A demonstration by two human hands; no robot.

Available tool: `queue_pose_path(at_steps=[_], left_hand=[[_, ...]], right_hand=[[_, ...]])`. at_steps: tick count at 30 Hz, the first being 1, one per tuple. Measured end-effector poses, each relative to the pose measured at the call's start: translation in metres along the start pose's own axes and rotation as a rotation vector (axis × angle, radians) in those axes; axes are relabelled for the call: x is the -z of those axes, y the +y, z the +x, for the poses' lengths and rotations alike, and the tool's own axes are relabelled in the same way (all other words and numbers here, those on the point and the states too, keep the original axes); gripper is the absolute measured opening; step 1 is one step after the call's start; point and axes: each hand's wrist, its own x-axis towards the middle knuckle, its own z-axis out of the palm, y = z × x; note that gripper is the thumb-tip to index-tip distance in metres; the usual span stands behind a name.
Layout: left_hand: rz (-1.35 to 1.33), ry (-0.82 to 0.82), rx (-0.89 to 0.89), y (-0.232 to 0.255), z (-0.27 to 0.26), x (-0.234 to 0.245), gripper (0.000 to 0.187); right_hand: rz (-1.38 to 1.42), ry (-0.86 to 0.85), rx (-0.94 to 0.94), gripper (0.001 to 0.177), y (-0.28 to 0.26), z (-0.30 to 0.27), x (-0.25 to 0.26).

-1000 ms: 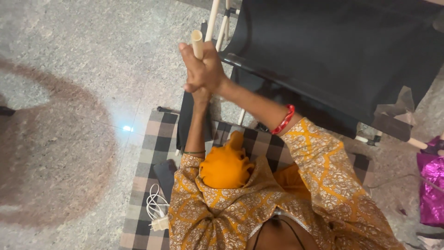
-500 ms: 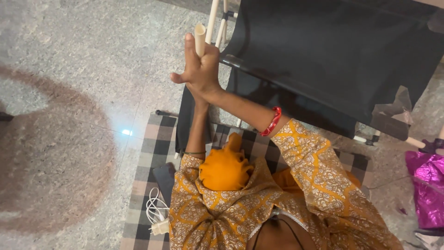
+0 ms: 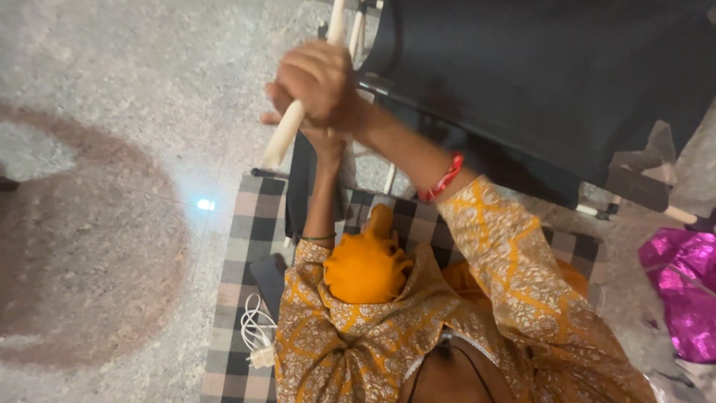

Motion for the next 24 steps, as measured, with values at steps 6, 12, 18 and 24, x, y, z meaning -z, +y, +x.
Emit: queue_pose_path(at_steps=[6,12,18,24], left_hand=[[-0.145,-0.092,0.005,0.031,-0.008,0.015,0.085],[-0.155,-0.106,-0.123,0.024,-0.018,0.017,0.077],[0.01,-0.078,-0.109,0.01,-0.035,0.022,0.077],[0.04,0.019,-0.032,0.018,-0.036,0.011,0.05]], right_hand=[[0.332,-0.368,-0.11,0.08,0.003,-0.004,0.114],[1.181,-0.36,-0.86,0.074,-0.025,-0.199,0.175],[0.827,0.113,-2.076,0.039,-0.013,-0.443,0.147],[0.615,0.28,-1.802,0.058,0.059,-0.492,0.105]])
